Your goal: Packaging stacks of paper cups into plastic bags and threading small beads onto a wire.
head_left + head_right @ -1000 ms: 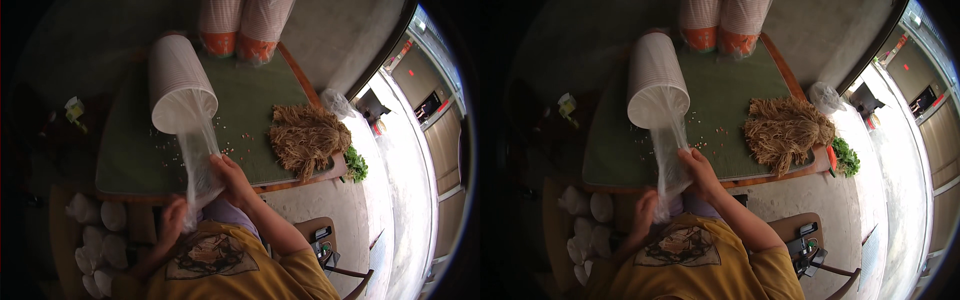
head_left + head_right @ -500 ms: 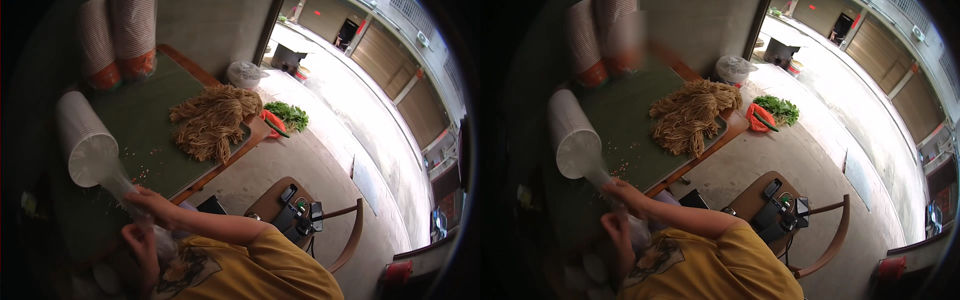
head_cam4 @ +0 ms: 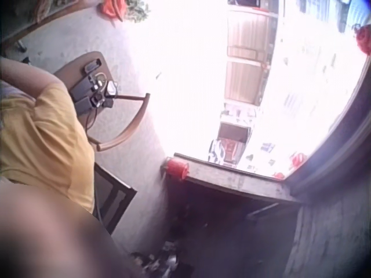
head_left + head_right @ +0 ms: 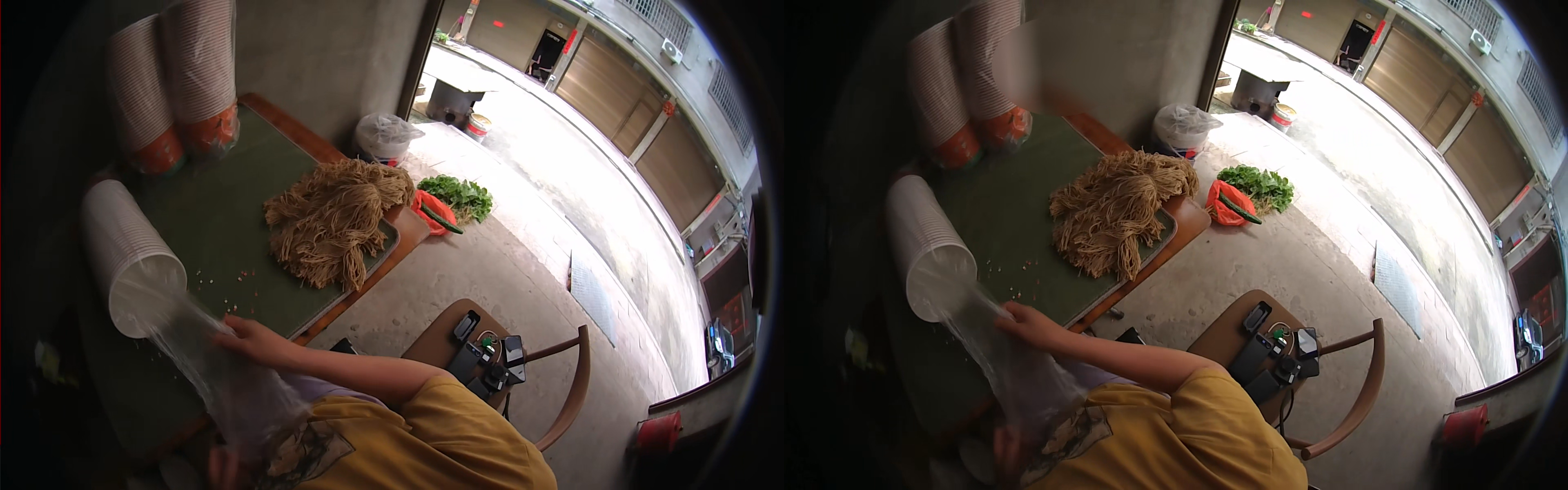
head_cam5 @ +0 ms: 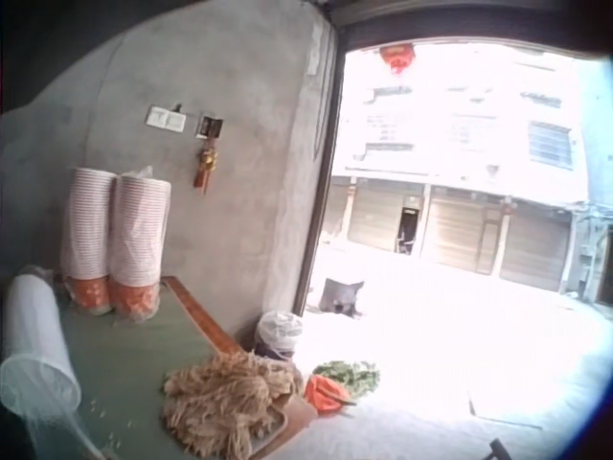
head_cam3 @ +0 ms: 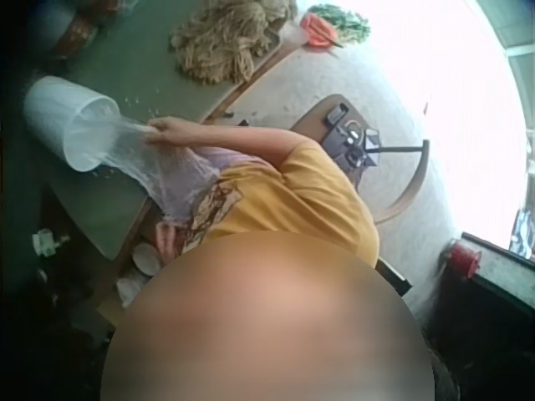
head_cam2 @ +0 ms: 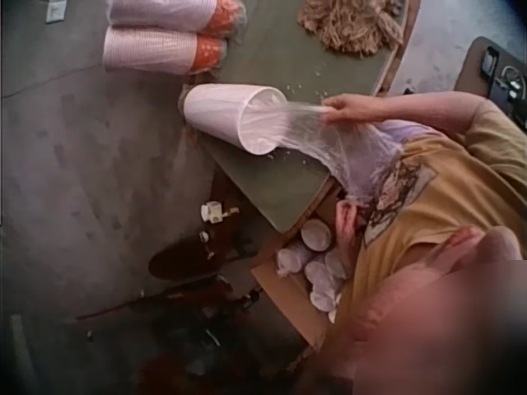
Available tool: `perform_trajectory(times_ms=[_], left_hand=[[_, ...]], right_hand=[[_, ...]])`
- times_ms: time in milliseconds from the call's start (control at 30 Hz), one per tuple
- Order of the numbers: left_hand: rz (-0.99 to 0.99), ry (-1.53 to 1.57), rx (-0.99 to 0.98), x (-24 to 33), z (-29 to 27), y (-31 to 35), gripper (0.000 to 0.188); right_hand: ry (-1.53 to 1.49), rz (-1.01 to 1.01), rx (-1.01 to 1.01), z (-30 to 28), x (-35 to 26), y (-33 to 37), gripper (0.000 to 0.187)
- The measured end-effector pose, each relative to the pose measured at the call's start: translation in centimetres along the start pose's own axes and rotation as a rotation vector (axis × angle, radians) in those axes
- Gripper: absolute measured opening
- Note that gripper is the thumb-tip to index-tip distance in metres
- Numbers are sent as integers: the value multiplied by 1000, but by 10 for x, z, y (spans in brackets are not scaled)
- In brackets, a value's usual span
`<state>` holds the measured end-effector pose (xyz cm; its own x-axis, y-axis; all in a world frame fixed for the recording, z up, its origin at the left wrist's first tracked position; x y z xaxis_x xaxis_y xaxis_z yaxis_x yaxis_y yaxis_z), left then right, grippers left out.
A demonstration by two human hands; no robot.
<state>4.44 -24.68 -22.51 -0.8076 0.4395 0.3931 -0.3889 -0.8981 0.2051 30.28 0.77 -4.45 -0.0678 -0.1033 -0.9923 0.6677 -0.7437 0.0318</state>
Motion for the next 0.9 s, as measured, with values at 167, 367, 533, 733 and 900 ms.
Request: perform_trajectory(times_ms=[167, 367, 533, 733, 900], left_hand=[[284, -752, 429, 134, 70, 38, 68], [844, -550, 500, 242, 124, -89, 62], [783, -873, 591, 287, 157, -174, 78], [706, -853, 567, 342, 134, -253, 82], [542, -563, 629, 365, 140, -276, 82]], right_hand=[[816, -391, 306, -52, -56, -10, 54], [243, -125, 168, -52, -66, -159, 78], [-35, 54, -86, -15, -58, -236, 90], [-285, 227, -189, -19, -66, -268, 83], [-407, 280, -246, -11, -60, -321, 82]])
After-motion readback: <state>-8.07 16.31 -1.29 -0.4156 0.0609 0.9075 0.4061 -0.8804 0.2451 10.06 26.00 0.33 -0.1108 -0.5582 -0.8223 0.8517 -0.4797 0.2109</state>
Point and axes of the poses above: each hand's wrist, its own y-axis away from the middle knuckle, its own z-axis out of the palm, x = y × z, the point moved 4 cm from there along -y, towards the middle knuckle, and after that the axes turned 4 degrees about y, right-handed, at the moved point
